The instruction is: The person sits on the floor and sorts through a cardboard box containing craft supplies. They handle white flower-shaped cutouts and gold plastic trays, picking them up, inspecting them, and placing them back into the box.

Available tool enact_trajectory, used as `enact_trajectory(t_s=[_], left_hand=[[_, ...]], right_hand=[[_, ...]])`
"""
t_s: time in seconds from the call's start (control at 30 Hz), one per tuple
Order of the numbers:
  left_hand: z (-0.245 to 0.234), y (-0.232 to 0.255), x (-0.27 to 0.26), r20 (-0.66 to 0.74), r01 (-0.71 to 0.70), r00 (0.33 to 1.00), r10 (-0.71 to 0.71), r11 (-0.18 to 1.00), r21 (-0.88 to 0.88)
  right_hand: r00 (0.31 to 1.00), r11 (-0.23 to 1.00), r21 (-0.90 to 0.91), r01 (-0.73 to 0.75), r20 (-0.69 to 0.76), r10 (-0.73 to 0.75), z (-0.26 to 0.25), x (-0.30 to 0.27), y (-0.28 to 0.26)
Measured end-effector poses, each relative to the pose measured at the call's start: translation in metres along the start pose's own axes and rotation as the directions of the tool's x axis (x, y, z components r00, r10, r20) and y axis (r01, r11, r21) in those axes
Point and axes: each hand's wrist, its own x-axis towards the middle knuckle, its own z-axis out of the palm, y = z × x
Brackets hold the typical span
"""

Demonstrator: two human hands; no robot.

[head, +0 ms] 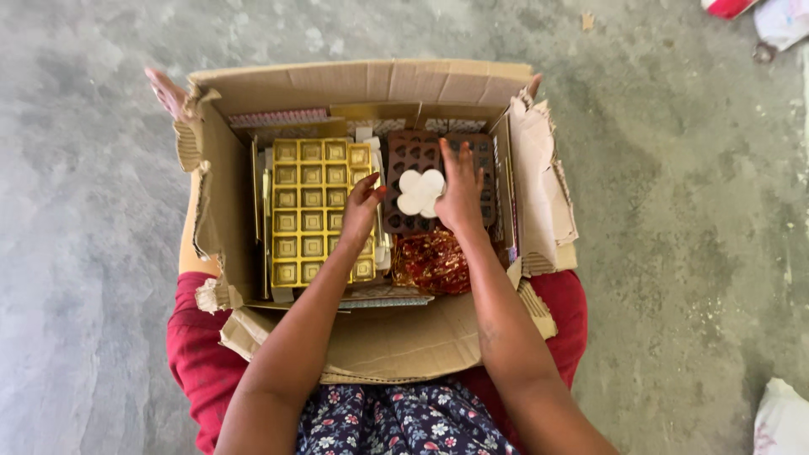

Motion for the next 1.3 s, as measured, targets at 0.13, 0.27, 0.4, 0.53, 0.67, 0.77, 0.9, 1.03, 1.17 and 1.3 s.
enact_trajectory(t_s=[0.13, 0.27, 0.4, 0.53, 0.67, 0.77, 0.9, 1.03, 1.17, 1.3], left_hand=[[-0.007, 0.029, -0.027, -0.126, -0.179, 0.977, 0.174, 0.983, -0.031], [0.003, 0.061, -0.08, 0.037, -0.14, 0.985, 0.169, 0.904, -0.405], [0.034, 0.094, -0.175, 0.288, 0.079, 0.937, 0.199, 0.682, -0.727], [0.01, 0.118, -0.252, 0.341, 0.011, 0.917, 0.208, 0.841, -0.541], [0.014, 0.12, -0.269, 0.265, -0.72, 0.693, 0.67, 0.623, 0.308], [0.004, 0.117, -0.261, 0.233, -0.633, 0.584, 0.778, 0.256, 0.731], [-0.028, 0.151, -0.255, -0.069, -0.115, 0.955, 0.287, 0.577, 0.809], [-0.058, 0.223, -0.32, 0.03, -0.661, 0.729, 0.684, 0.692, 0.29], [-0.056, 0.3, -0.428, 0.28, -0.94, 0.236, 0.93, 0.145, 0.31], [-0.049, 0.347, -0.487, 0.318, -0.941, -0.18, 0.931, -0.257, 0.218]], right_hand=[[0.946, 0.864, 0.499, 0.072, -0.308, 0.099, -0.043, -0.038, -0.012], [0.753, 0.644, 0.461, 0.611, -0.59, -0.292, -0.074, -0.097, -0.083], [0.791, 0.573, 0.547, 0.611, -0.459, -0.405, -0.097, -0.152, -0.119], [0.927, 0.758, 0.557, 0.34, -0.336, -0.168, -0.093, -0.157, -0.109], [0.998, -0.134, 0.991, 0.019, -0.025, -0.049, -0.093, -0.182, -0.135], [0.916, -0.48, 0.781, -0.401, 0.342, -0.209, -0.117, -0.231, -0.144], [0.875, -0.225, 0.925, -0.307, 0.181, -0.449, -0.163, -0.259, -0.124], [0.914, 0.046, 0.981, 0.187, -0.156, -0.376, -0.234, -0.259, -0.104], [0.818, 0.297, 0.762, 0.576, -0.531, -0.224, -0.348, -0.28, -0.108], [0.508, 0.47, 0.228, 0.853, -0.566, -0.649, -0.467, -0.312, -0.102]])
